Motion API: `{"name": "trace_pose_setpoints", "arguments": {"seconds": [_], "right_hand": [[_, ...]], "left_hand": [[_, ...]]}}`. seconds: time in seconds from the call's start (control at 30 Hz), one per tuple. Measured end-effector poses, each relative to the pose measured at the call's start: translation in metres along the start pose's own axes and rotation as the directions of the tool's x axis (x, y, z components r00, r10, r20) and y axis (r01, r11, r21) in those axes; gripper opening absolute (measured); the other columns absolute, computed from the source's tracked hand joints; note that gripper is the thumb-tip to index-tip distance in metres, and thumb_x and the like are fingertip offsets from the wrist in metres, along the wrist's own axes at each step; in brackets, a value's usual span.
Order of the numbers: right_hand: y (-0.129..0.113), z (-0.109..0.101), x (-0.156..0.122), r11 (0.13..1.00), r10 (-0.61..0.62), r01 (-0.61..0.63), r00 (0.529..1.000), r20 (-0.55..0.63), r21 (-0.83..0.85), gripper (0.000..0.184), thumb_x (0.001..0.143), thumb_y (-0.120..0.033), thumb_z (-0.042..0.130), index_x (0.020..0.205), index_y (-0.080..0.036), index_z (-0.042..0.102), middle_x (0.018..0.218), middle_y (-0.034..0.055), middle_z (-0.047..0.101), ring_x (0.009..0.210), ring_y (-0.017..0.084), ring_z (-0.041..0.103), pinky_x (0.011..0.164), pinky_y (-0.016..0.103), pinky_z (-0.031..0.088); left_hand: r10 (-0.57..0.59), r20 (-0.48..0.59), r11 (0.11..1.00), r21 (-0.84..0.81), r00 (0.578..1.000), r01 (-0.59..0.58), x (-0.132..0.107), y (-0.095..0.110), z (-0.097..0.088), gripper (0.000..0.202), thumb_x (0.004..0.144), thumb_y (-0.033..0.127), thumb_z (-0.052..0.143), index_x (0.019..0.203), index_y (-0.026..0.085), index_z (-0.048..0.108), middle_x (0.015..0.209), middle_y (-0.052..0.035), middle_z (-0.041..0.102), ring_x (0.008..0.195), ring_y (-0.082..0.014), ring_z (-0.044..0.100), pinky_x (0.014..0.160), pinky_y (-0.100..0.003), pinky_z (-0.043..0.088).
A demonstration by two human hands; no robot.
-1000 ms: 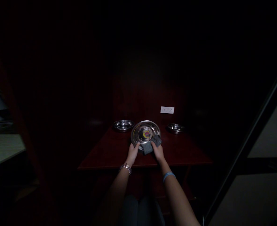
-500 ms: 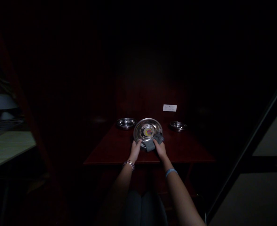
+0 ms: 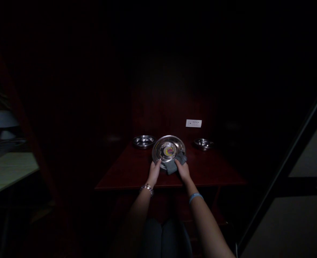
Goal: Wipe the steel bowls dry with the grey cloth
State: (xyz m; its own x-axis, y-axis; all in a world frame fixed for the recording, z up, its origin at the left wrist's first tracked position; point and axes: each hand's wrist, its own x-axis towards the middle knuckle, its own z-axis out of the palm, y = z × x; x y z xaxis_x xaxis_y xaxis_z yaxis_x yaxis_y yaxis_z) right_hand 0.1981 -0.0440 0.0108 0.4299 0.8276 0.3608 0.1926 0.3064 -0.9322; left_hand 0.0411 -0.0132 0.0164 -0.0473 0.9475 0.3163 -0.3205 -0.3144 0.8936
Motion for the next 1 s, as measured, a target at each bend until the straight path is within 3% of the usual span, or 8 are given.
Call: {"name": "trace_pose_setpoints", "arguments": {"seconds": [0.3,0.57,0.77,1.0], "right_hand": [[0.002,0.001,0.003,1.0,-0.011,0.011,0.999,0.045,0.0,0.044,0.076,-0.044,0.064,0.115,-0.022,0.066,0.118,0.0046,0.069,0.114,0.023,0.062,0.102,0.037,0.045],[-0.003,0.001,0.001,1.0,0.019,-0.019,0.999,0.031,0.003,0.044,0.075,-0.043,0.064,0.113,-0.021,0.067,0.117,0.006,0.07,0.112,0.025,0.063,0.1,0.038,0.046],[-0.001,0.001,0.003,0.999,0.03,-0.03,0.999,0.016,0.016,0.044,0.076,-0.043,0.063,0.113,-0.021,0.067,0.116,0.0059,0.07,0.11,0.024,0.064,0.1,0.037,0.046],[-0.002,0.001,0.002,0.996,0.034,-0.034,0.999,-0.004,0.078,0.047,0.076,-0.042,0.063,0.117,-0.02,0.065,0.119,0.0058,0.069,0.112,0.023,0.063,0.1,0.036,0.046]], "left_hand": [[-0.065,-0.077,0.995,-0.076,0.995,0.059,-0.004,0.009,0.003,0.029,0.081,0.026,0.061,0.106,0.013,0.066,0.111,-0.0103,0.071,0.108,-0.0234,0.064,0.101,-0.04,0.044],[-0.107,-0.104,0.991,-0.09,0.989,0.098,-0.007,0.016,0.005,0.03,0.087,0.029,0.056,0.112,0.014,0.063,0.118,-0.0105,0.069,0.112,-0.0219,0.062,0.102,-0.037,0.044],[-0.041,-0.039,0.998,-0.056,0.998,0.039,-0.01,0.017,0.006,0.036,0.085,0.026,0.061,0.119,0.016,0.059,0.127,-0.0099,0.063,0.121,-0.0217,0.057,0.108,-0.036,0.038],[0.044,-0.048,0.999,-0.004,0.998,-0.045,-0.008,0.013,0.003,0.051,0.082,0.028,0.065,0.13,0.02,0.046,0.136,-0.0106,0.056,0.125,-0.0209,0.053,0.113,-0.039,0.032]]}}
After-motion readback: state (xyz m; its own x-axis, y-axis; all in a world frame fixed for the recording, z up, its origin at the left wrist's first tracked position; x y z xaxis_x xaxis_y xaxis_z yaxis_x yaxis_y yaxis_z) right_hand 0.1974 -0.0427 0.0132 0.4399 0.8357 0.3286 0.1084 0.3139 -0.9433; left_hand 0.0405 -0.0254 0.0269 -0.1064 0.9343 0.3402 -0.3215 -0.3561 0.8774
